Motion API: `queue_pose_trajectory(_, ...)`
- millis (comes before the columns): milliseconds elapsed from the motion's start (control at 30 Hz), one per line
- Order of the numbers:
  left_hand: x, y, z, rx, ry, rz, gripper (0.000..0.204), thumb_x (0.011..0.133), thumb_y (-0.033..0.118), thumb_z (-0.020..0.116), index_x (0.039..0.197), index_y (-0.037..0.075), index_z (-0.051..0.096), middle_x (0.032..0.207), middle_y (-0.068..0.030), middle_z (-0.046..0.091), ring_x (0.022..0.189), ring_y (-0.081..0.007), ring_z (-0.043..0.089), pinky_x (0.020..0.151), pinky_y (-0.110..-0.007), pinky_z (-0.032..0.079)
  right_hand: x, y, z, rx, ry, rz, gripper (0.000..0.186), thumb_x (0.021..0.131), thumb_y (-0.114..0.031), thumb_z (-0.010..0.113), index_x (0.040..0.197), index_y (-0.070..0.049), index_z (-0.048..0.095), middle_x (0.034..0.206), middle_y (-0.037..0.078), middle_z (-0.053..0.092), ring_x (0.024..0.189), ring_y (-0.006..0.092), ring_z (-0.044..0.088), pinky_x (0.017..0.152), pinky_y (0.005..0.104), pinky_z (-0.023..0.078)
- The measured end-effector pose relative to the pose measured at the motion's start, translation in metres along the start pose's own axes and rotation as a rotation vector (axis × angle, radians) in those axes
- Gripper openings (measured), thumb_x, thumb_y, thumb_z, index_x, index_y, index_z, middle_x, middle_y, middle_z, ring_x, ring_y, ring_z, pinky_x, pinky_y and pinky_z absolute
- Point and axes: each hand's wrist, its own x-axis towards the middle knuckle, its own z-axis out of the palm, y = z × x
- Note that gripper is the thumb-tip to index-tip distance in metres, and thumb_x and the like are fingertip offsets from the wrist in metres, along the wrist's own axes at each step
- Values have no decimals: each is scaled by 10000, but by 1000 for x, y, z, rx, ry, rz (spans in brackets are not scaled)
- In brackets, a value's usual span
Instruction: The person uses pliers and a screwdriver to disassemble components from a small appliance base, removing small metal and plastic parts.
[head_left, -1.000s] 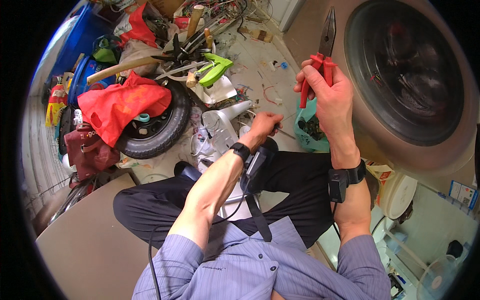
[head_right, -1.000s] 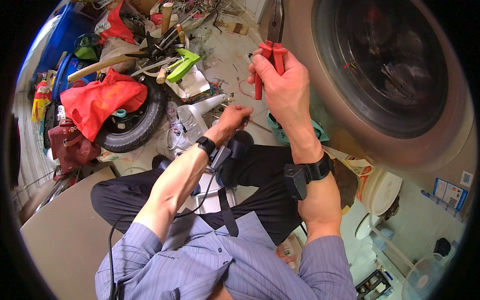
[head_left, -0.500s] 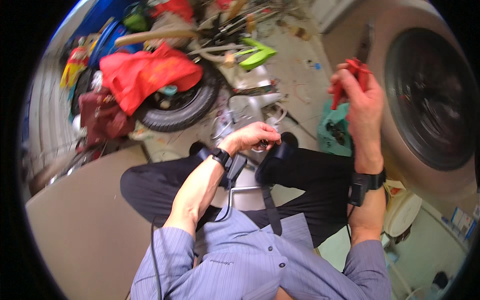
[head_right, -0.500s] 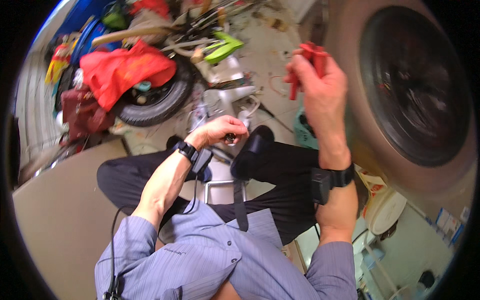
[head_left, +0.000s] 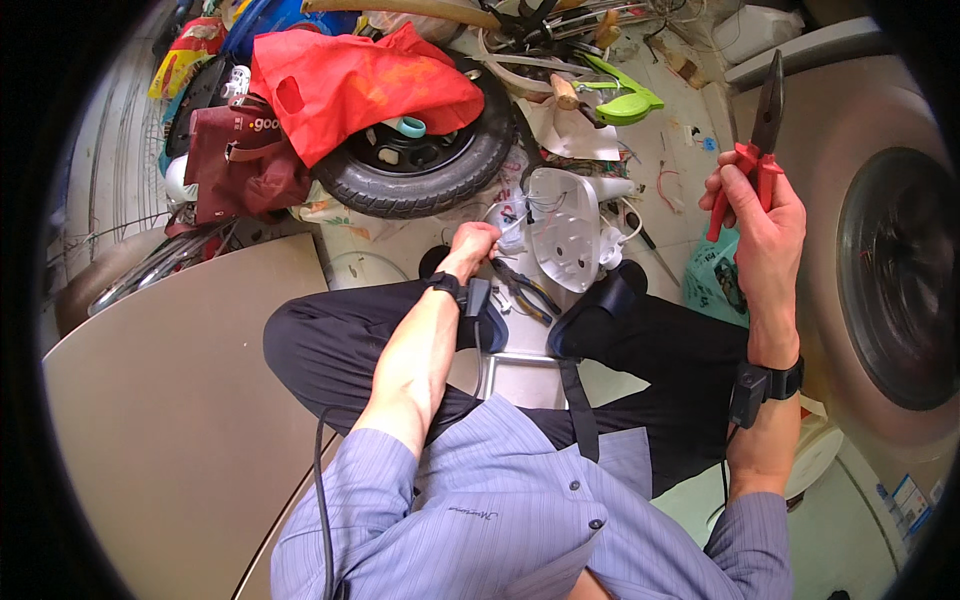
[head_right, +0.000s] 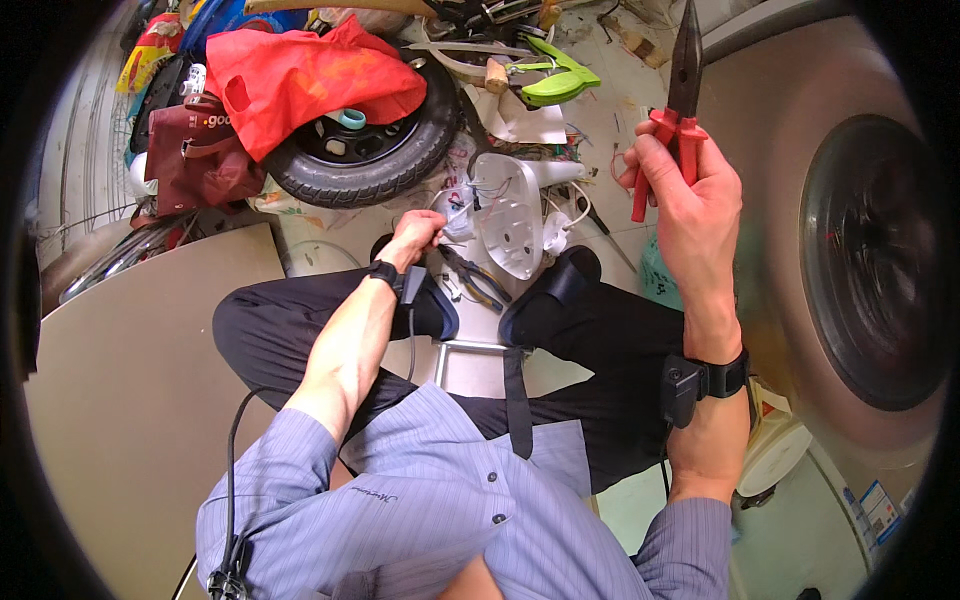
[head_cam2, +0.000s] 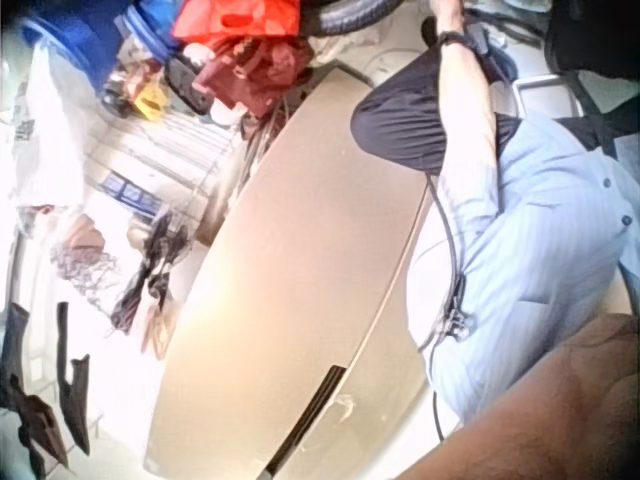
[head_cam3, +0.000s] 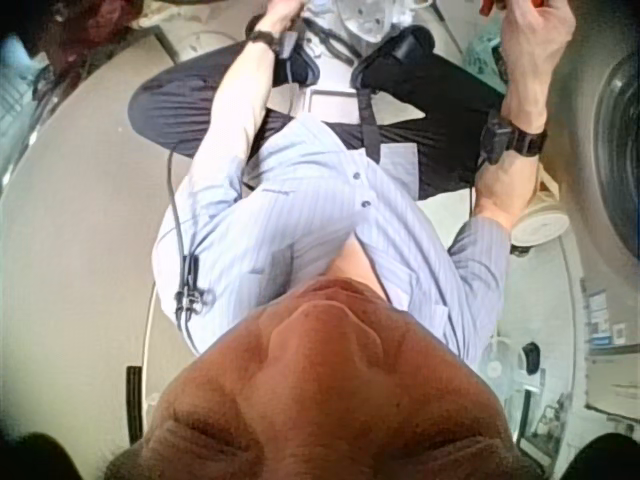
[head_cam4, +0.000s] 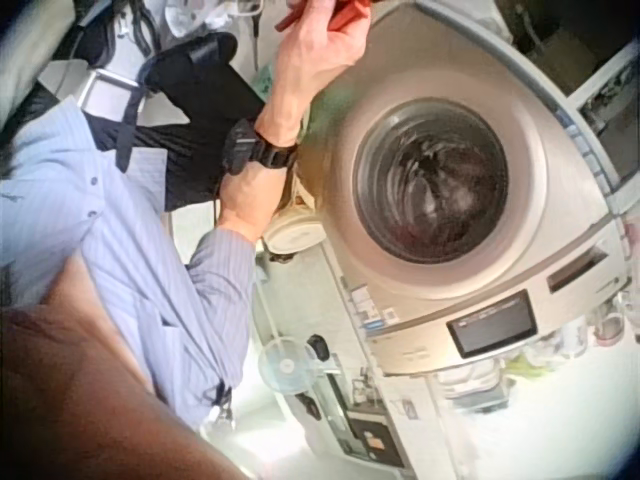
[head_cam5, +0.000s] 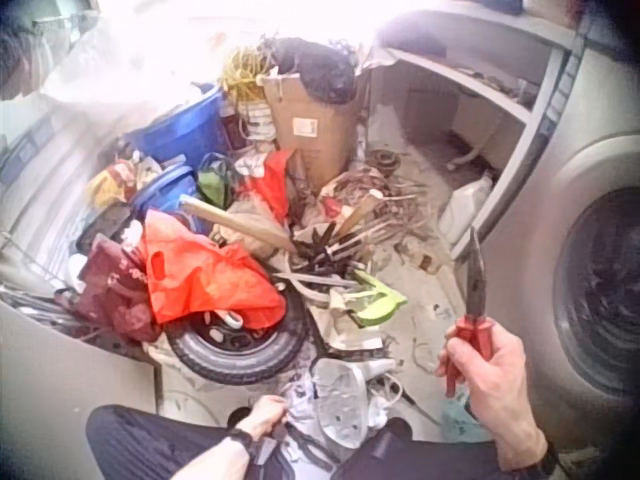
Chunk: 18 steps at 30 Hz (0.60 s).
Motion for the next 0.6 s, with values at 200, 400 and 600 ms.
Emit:
queue_pose_trajectory(200,64,-33,35,214,423,130,317,814,312,763,697,30,680,605,-56,628,511,-162,561,506,-340,440,1,3,23,-13,-83,59,201,970,-114,634,1110,31,628,866,64,668,744,125,637,686,251,508)
queue_pose_trajectory(400,62,-14,39,-71,366,-102,320,845,242,739,662,-7,653,628,-65,630,491,-149,515,472,-330,397,-2,6,34,-1,-142,116,180,978,-125,631,1094,12,625,849,42,657,728,103,622,667,241,498)
queue_pose_trajectory(600,35,-23,12,-323,61,-79,169,921,138,643,797,26,618,659,-48,562,514,-113,473,452,-274,363,-2,6,33,-4,-139,118,177,978,-126,630,1090,11,626,849,44,656,736,105,622,662,243,499)
